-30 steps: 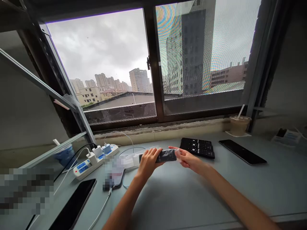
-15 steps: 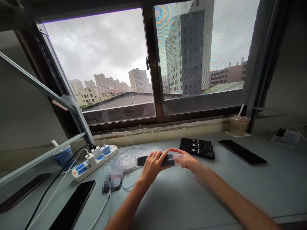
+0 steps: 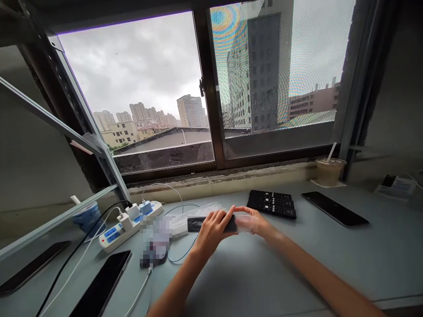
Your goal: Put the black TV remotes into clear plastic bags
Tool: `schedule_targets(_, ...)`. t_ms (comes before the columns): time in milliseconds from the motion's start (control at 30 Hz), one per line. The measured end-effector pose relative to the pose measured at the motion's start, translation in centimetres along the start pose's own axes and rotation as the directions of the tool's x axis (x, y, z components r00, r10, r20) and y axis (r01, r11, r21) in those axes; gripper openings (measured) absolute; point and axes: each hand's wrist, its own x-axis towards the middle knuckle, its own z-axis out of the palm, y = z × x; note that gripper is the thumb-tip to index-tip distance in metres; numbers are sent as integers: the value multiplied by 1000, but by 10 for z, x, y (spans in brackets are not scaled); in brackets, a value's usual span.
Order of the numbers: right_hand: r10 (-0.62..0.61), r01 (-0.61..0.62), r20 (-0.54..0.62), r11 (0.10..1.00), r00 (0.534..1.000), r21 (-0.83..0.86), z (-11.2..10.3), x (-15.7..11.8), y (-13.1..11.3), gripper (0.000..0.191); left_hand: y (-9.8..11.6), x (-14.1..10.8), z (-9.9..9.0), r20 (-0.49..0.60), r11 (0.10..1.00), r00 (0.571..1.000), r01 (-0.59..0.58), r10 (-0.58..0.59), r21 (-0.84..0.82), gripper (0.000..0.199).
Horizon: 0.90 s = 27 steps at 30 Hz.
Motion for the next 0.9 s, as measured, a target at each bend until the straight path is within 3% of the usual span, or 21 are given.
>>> schedule_targets(200,-9,9,-111,1000,994,-5,3,8,-2,47,1,3,-7,-42,992,997,67,-62,106,69)
schedule_targets(333,-38,71,-224,987,974,143,-8,7,-7,46,6,3,-5,-20,992,994,111,-110,61,59)
schedule_targets(433,-54,151,-330,949,942,277,-19,7,-12,42,14,4,-8,62,990,989,138,-137,-22,42)
schedule_targets(600,11,215,-481,885,876,413,-29,10,-12,34,31,4,-12,309,987,945,136,-104,-85,25)
schedule_targets(733,75,188,-426,819,902,543,-23,12,-9,22,37,1,-6,461,984,887,112,-38,-136,25)
schedule_targets(900,51,124,-220,695,974,708,-12,9,-14,34,31,0,2,493,970,869,84,40,-228,29)
